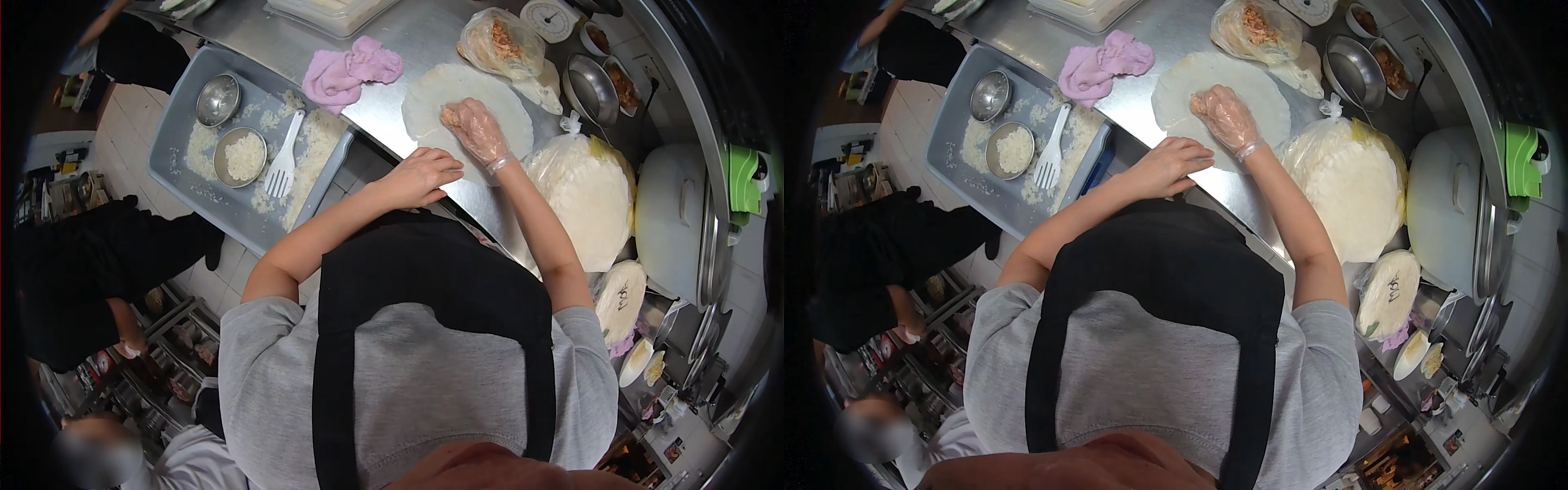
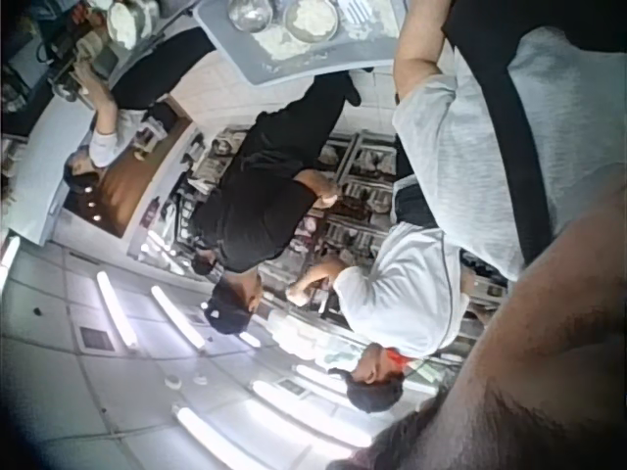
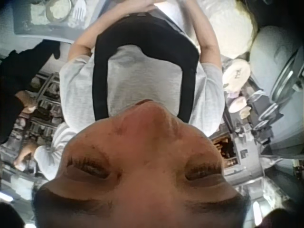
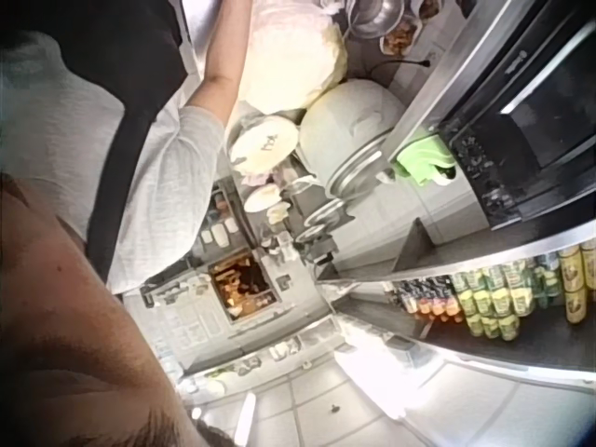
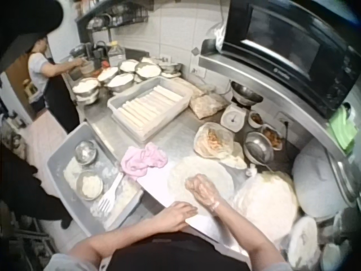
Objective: Preparing and rolling spring rolls by placing meat filling on a wrapper and rolling it tightly.
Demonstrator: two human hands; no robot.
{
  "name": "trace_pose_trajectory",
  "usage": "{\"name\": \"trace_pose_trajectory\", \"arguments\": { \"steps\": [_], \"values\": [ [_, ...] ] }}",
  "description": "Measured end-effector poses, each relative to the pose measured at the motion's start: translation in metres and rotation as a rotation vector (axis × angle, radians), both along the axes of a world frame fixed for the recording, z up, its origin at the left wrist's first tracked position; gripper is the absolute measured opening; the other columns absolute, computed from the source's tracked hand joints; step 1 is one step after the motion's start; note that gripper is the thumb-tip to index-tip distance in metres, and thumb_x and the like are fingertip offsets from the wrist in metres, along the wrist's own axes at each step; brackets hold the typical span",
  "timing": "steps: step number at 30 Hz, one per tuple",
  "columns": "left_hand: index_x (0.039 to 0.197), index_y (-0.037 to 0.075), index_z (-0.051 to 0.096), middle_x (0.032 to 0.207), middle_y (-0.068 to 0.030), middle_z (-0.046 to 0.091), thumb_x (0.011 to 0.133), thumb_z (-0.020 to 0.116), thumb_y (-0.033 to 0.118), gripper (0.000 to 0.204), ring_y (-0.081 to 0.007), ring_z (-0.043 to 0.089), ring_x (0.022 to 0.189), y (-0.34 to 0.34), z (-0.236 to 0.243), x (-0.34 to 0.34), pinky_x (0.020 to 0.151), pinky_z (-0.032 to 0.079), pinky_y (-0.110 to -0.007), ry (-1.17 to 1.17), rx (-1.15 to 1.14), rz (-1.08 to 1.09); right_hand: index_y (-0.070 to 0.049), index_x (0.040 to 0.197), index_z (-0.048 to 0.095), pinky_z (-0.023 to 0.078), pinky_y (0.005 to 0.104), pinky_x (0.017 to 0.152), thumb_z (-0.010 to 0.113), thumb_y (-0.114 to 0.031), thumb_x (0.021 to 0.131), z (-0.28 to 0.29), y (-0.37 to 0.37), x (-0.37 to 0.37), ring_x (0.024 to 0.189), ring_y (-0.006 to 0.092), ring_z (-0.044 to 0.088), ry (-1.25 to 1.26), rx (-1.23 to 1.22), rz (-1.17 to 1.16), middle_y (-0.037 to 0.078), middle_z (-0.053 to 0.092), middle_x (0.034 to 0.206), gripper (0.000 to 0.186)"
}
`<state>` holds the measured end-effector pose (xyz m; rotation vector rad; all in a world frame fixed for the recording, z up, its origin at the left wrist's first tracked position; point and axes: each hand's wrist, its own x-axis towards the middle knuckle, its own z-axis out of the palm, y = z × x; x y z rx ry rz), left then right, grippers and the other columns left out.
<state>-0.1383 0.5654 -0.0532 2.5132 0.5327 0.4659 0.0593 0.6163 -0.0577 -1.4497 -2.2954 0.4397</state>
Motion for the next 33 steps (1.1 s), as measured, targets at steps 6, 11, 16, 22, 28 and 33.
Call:
{"name": "trace_pose_trajectory", "arguments": {
  "steps": [6,11,16,22,28,33],
  "values": [
    [0.115,0.005,0.058,0.124,-0.0065,0.052,0.072,0.067,0.015,0.045,-0.0241,0.045,0.117,0.0,0.0,-0.001,0.097,0.036,-0.039,-0.017,0.014,0.0,-0.005,0.117,0.052,0.041,0.0424,0.083,0.066,-0.023,0.077,0.01,0.001,0.005,0.094,0.0358,0.051,0.054,0.057,0.098,0.016,0.052,0.098,0.047],
    [0.115,0.005,0.058,0.124,-0.0066,0.052,0.071,0.068,0.015,0.046,-0.024,0.045,0.117,-0.002,-0.002,-0.004,0.097,0.036,-0.039,-0.021,0.012,0.008,-0.004,0.119,0.053,0.041,0.0408,0.085,0.057,-0.024,0.085,0.016,0.002,0.0,0.097,0.0341,0.051,0.086,-0.003,0.134,0.017,0.053,0.102,0.039],
    [0.115,0.004,0.058,0.124,-0.0069,0.052,0.07,0.069,0.015,0.047,-0.024,0.045,0.117,0.0,-0.001,-0.002,0.097,0.036,-0.04,-0.021,0.008,-0.014,-0.003,0.122,0.051,0.041,0.0409,0.086,0.051,-0.031,0.087,0.011,0.004,-0.003,0.097,0.0345,0.051,0.036,-0.023,-0.069,0.017,0.054,0.102,0.045],
    [0.116,0.004,0.057,0.124,-0.0071,0.052,0.07,0.069,0.016,0.049,-0.024,0.045,0.117,0.001,0.001,-0.001,0.097,0.036,-0.04,-0.013,0.019,-0.024,-0.005,0.12,0.053,0.044,0.0409,0.084,0.056,-0.03,0.084,0.008,-0.003,-0.012,0.095,0.0312,0.053,-0.178,0.075,-0.013,0.016,0.055,0.1,0.044],
    [0.118,0.004,0.055,0.124,-0.0086,0.052,0.071,0.069,0.015,0.051,-0.0254,0.046,0.116,0.003,0.0,-0.005,0.097,0.036,-0.04,-0.024,0.012,-0.045,-0.003,0.13,0.041,0.042,0.0428,0.091,0.059,-0.027,0.083,0.025,-0.002,-0.009,0.104,0.0331,0.051,-0.174,-0.034,0.027,0.017,0.052,0.113,0.056],
    [0.117,0.003,0.055,0.122,-0.01,0.052,0.074,0.066,0.017,0.047,-0.0274,0.045,0.116,0.02,-0.004,-0.028,0.098,0.036,-0.04,-0.207,-0.002,0.109,0.004,0.138,0.028,0.029,0.0413,0.107,0.057,-0.022,0.084,0.028,-0.036,0.012,0.129,0.0343,0.034,-0.305,0.047,0.198,0.02,0.031,0.143,0.066]
  ]
}}
